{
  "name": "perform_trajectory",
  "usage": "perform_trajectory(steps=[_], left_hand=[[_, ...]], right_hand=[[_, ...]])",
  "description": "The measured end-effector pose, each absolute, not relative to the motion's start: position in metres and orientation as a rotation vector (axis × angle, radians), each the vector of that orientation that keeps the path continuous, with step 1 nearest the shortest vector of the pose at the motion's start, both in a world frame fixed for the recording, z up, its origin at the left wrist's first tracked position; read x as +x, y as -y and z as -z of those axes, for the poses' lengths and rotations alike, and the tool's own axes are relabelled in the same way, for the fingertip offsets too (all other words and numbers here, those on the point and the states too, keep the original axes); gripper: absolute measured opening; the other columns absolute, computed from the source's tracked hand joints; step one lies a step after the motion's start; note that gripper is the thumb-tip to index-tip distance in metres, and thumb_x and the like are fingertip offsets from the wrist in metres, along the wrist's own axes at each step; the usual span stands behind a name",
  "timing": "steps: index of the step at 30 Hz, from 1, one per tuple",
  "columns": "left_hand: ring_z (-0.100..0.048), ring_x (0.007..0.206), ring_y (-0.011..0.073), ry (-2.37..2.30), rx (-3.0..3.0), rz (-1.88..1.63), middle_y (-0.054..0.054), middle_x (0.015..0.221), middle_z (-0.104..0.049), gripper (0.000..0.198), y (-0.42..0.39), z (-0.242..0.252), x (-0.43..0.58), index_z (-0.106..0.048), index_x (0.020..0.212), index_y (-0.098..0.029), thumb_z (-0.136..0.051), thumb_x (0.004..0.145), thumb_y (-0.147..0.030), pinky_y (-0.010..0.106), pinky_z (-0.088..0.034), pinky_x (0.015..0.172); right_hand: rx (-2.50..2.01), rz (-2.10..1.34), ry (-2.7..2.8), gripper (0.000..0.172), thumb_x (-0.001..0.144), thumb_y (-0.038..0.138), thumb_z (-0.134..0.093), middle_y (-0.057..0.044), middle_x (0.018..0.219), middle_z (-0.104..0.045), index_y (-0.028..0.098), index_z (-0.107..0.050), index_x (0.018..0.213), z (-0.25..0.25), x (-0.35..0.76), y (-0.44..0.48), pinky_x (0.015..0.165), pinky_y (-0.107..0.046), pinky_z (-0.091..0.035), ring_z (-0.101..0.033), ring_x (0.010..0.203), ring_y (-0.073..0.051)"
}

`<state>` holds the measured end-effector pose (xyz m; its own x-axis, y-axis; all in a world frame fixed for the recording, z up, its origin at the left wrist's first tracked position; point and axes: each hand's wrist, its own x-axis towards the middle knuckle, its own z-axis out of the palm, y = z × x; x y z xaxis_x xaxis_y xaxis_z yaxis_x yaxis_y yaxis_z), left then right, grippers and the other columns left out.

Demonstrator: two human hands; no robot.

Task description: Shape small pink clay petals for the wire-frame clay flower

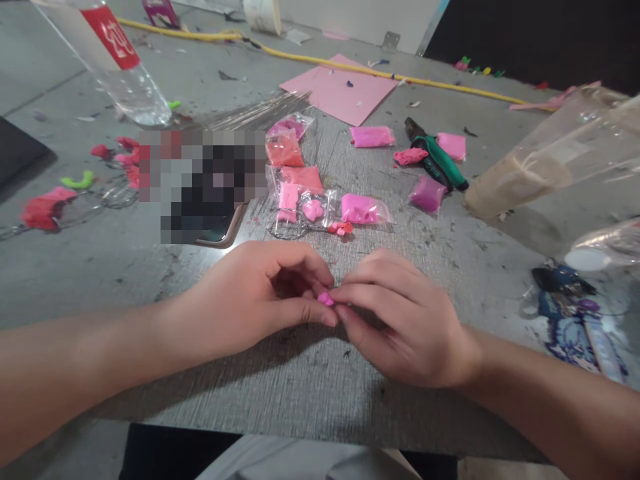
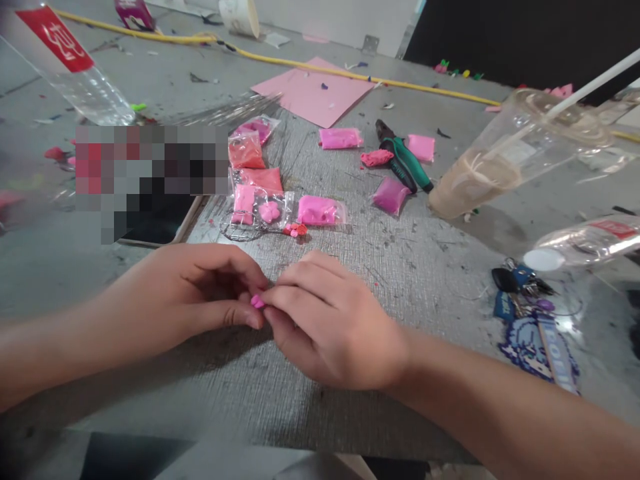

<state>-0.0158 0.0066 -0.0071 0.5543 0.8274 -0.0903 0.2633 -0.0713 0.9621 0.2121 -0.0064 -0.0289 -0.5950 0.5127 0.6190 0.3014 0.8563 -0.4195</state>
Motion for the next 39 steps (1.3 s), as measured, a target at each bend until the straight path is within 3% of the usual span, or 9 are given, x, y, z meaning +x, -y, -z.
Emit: perform_trajectory(steps=[4,8,13,17,22,26,30,35,39], left_hand=[[-0.074,0.07,0.0081,-0.937,1.648,-0.614,-0.007,0.077,-0.078,0.015,-0.007,0.005,-0.015,-0.073,0.088,-0.021,-0.086,0.081,-0.021,0.013,-0.058,0.066],[-0.07,0.068,0.0101,-0.924,1.717,-0.579,-0.004,0.075,-0.075,0.009,-0.005,0.004,-0.014,-0.073,0.087,-0.02,-0.079,0.088,-0.026,0.018,-0.057,0.062],[-0.068,0.068,0.0111,-0.981,1.941,-0.6,-0.002,0.081,-0.074,0.008,-0.005,0.003,-0.017,-0.071,0.095,-0.02,-0.069,0.095,-0.027,0.021,-0.055,0.061],[-0.071,0.083,0.0175,-1.062,2.33,-0.623,0.003,0.092,-0.075,0.012,-0.01,0.007,-0.023,-0.072,0.099,-0.019,-0.063,0.097,-0.027,0.03,-0.055,0.075],[-0.07,0.104,0.0235,-1.063,2.579,-0.629,0.007,0.11,-0.077,0.02,-0.017,0.016,-0.027,-0.072,0.109,-0.017,-0.056,0.098,-0.016,0.039,-0.055,0.095],[-0.069,0.114,0.0237,-1.022,2.621,-0.636,0.007,0.121,-0.076,0.024,-0.018,0.016,-0.027,-0.073,0.114,-0.019,-0.055,0.098,-0.015,0.041,-0.054,0.103],[-0.069,0.112,0.0257,-1.04,2.57,-0.606,0.01,0.121,-0.074,0.021,-0.016,0.012,-0.027,-0.076,0.111,-0.019,-0.059,0.099,-0.024,0.042,-0.054,0.101],[-0.068,0.1,0.0233,-1.056,2.583,-0.587,0.009,0.109,-0.069,0.023,-0.015,0.013,-0.029,-0.076,0.106,-0.019,-0.055,0.096,-0.014,0.037,-0.053,0.091],[-0.068,0.097,0.0238,-1.055,2.563,-0.588,0.009,0.108,-0.068,0.023,-0.017,0.013,-0.031,-0.075,0.108,-0.019,-0.056,0.096,-0.015,0.037,-0.053,0.088]], right_hand=[[-0.586,-0.358,2.241,0.008,0.092,0.008,-0.072,-0.012,0.096,-0.073,0.007,-0.071,0.1,0.029,0.211,0.006,0.082,-0.036,-0.055,-0.062,0.088,-0.018],[-0.586,-0.365,2.236,0.008,0.09,0.004,-0.069,-0.009,0.09,-0.071,0.01,-0.068,0.095,0.029,0.21,0.007,0.08,-0.035,-0.053,-0.059,0.085,-0.017],[-0.712,-0.507,2.203,0.014,0.09,0.003,-0.056,-0.004,0.077,-0.057,0.015,-0.057,0.084,0.022,0.216,0.006,0.068,-0.032,-0.045,-0.049,0.074,-0.015],[-0.804,-0.49,2.232,0.02,0.099,0.009,-0.051,-0.001,0.074,-0.05,0.017,-0.053,0.08,0.019,0.222,0.002,0.067,-0.032,-0.041,-0.045,0.071,-0.014],[-0.84,-0.536,2.226,0.007,0.103,0.015,-0.058,-0.006,0.092,-0.069,0.015,-0.064,0.099,0.024,0.221,-0.001,0.082,-0.031,-0.049,-0.061,0.089,-0.016],[-0.923,-0.554,2.161,0.007,0.1,0.012,-0.061,-0.004,0.093,-0.07,0.016,-0.066,0.102,0.024,0.22,0.001,0.074,-0.028,-0.05,-0.062,0.083,-0.013],[-0.972,-0.613,2.152,0.004,0.099,0.013,-0.063,-0.002,0.09,-0.068,0.017,-0.064,0.098,0.022,0.221,0.002,0.065,-0.024,-0.048,-0.057,0.071,-0.01],[-0.922,-0.657,2.136,0.007,0.1,0.02,-0.066,0.0,0.086,-0.066,0.018,-0.062,0.095,0.022,0.222,0.002,0.063,-0.023,-0.046,-0.055,0.07,-0.009],[-0.856,-0.655,2.138,0.013,0.101,0.022,-0.065,-0.001,0.081,-0.064,0.017,-0.06,0.09,0.024,0.221,0.001,0.069,-0.026,-0.047,-0.057,0.075,-0.011]])
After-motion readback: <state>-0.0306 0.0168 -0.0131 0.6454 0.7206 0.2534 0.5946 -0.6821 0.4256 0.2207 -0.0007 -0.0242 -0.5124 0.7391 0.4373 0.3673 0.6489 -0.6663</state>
